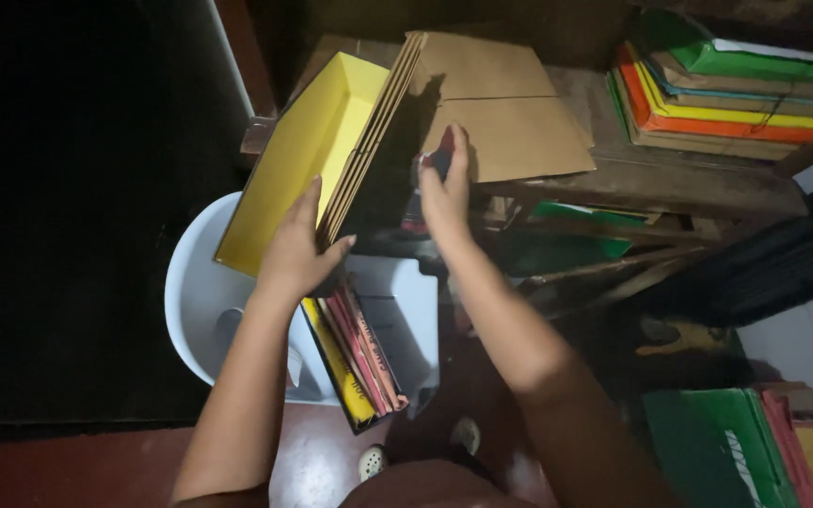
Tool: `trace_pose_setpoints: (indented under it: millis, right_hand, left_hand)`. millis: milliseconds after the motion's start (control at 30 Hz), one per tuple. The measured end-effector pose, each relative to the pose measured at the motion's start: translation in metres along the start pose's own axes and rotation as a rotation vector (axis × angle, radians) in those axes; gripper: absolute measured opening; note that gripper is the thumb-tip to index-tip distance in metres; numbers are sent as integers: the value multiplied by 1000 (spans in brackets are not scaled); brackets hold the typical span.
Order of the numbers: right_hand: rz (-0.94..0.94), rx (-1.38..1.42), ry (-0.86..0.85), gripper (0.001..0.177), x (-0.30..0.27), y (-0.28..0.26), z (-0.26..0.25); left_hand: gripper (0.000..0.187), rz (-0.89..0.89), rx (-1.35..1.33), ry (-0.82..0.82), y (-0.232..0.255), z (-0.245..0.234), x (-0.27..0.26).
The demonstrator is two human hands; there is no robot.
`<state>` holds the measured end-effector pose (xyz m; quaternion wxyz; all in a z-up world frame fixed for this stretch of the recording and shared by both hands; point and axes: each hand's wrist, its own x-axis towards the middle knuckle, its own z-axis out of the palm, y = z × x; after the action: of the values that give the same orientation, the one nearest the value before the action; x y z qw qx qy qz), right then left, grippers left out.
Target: Dusting off a plastic container and a stack of brown folders in a library storage area.
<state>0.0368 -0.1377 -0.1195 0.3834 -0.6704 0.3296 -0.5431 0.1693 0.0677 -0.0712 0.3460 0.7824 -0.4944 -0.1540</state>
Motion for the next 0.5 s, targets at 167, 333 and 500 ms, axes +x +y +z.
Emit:
trace_pose_setpoints:
  millis: [167,333,500]
  right_hand:
    - [33,154,-196,78,11,-3,-17]
    - [-100,-19,-146,89,60,24,-50]
    - [-6,-250,-67,91,138,74,-98]
  left_hand:
    - [89,281,246,297,26,18,2]
    - [80,422,332,353,84,42,9]
    - [61,561,202,361,113,106,52]
